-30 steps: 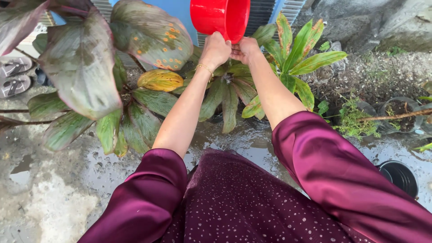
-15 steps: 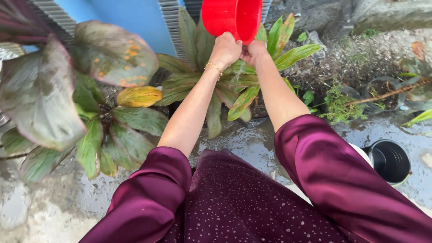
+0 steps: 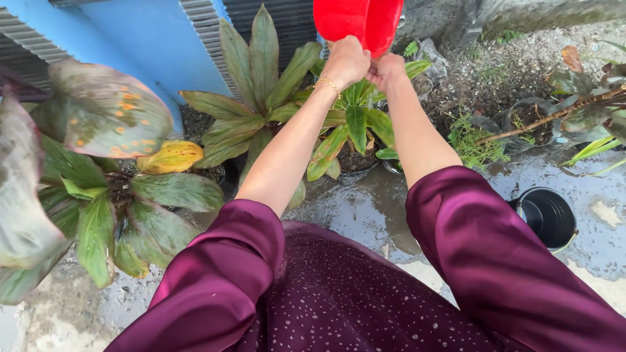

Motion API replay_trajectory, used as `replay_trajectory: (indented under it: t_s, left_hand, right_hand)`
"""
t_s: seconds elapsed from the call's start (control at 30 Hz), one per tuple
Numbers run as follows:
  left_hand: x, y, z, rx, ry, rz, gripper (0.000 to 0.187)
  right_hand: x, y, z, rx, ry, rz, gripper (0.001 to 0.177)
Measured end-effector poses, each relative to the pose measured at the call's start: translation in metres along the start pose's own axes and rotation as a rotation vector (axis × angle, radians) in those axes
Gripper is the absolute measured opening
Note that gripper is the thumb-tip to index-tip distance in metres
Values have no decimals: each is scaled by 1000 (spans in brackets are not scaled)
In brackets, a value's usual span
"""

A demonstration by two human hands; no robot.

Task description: The person waters several potted plants by hand, using a red scoop to pour water from a white bucket onto the soil and leaves. They move between the plants, repeatedly dipping the scoop into the bucket to refill it and splashing water over the greenery.

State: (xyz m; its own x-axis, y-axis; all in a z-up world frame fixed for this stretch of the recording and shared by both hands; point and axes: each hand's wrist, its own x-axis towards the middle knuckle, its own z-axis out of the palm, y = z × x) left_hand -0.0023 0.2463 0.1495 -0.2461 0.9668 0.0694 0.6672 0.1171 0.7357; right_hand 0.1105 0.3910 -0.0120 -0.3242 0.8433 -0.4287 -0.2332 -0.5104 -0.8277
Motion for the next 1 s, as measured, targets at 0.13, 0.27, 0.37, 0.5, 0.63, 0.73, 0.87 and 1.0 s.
replay_trajectory:
  t_s: [0.13,0.27,0.37,0.5,0.63,0.73,0.87,1.0]
  left_hand:
    - [10,1,8,-2,31,16,27]
    - [21,-15,14,16,93,25,27]
    - [7,-6,-8,-129,56,-103,29]
    - [-15,-13,-26,-353,-9,-335,33]
    - [-40,-33,-41,-424,67,-381,31]
    - [-61,-47,-56,-413,120,-426,32]
    - [-94,-66,-81,-341,164,-487,32]
    - [-137,-86,-107,-302,258,-510,29]
  right_hand:
    - [-18,-15,9,-76,9,-7,18]
    - [-29,-26,22,-59,2,-33,22]
    - [-4,-15,19,-11,-92,-55,22]
    - [-33,-26,47,-21,-85,-39,20]
    - [-10,-5,56,-28,-177,-14,26]
    - [-3,14,74,-5,-232,64,29]
    - [-9,46,115,-22,-299,149,34]
    - [-33,83,161,-2,-408,226,30]
